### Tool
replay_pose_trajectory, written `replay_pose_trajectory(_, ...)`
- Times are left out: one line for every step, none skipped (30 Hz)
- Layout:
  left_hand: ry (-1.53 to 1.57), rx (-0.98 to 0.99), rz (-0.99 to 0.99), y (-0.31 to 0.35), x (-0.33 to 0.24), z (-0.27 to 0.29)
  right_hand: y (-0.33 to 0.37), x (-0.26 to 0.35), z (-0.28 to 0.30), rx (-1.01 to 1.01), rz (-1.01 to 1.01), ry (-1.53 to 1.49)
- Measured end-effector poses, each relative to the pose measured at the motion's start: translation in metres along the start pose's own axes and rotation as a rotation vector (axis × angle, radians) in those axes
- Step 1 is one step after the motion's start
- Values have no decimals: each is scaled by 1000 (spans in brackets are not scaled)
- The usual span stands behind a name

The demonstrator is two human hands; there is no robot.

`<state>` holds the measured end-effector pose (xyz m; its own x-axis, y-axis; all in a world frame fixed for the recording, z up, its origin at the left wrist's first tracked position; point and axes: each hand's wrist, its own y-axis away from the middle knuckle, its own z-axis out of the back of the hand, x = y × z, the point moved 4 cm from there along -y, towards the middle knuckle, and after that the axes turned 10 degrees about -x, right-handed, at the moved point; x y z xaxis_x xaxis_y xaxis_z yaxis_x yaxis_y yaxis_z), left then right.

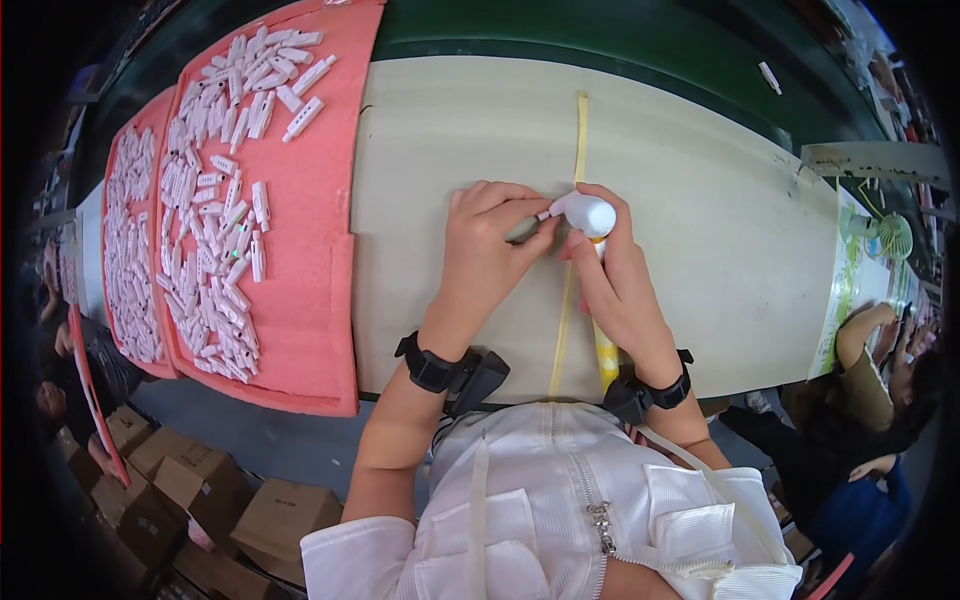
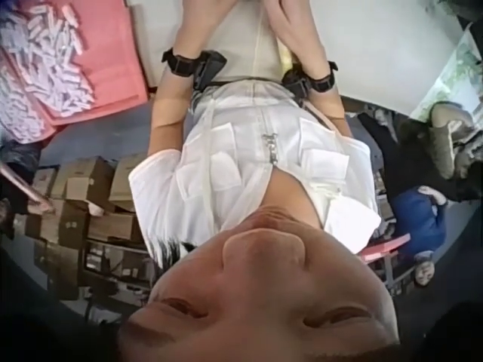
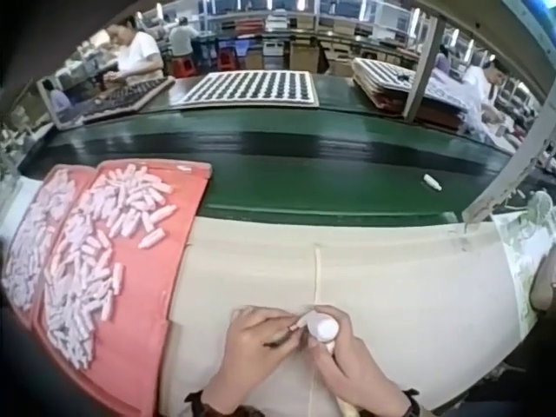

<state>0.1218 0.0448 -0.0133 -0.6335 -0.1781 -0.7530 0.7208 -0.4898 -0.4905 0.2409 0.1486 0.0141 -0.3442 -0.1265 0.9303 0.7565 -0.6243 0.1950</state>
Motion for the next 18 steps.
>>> replay_pose_trajectory(16,-5,-13,1,0,0,1,1,-1,8,2,5)
replay_pose_trajectory(18,-16,-3,1,1,0,2,4,1,-39,42,12)
replay_pose_trajectory(28,-16,-2,2,2,-1,3,6,2,-86,82,19)
replay_pose_trajectory(40,-14,-1,3,2,-1,3,9,3,-138,134,33)
replay_pose_trajectory(48,-10,-2,4,2,-1,2,7,0,-131,119,29)
replay_pose_trajectory(54,-8,3,4,2,-1,0,8,-3,-130,179,65)
replay_pose_trajectory(55,-11,-3,4,2,-2,-3,8,-6,-131,241,101)
replay_pose_trajectory(57,-14,-11,4,2,-2,-3,9,-6,-126,277,152)
replay_pose_trajectory(50,-14,-20,4,1,-2,-4,9,-5,-137,306,139)
replay_pose_trajectory(61,-17,-23,4,1,-2,-5,5,-4,-100,219,113)
replay_pose_trajectory(62,-18,-24,3,1,-2,-5,2,-3,-62,132,86)
replay_pose_trajectory(63,-16,-25,3,0,-1,-5,0,-3,-22,68,63)
replay_pose_trajectory(59,-17,-27,3,0,-1,-7,-1,-2,-24,47,57)
replay_pose_trajectory(61,-17,-28,3,-1,0,-9,-1,3,-108,31,42)
replay_pose_trajectory(100,-23,20,3,-1,0,-11,-2,8,-191,16,27)
replay_pose_trajectory(139,-26,68,4,-1,1,-12,-2,12,-275,-1,10)
replay_pose_trajectory(176,-27,113,4,-1,1,-13,-2,12,-277,-1,8)
replay_pose_trajectory(180,-25,111,5,-4,1,-14,-2,14,-288,1,-41)
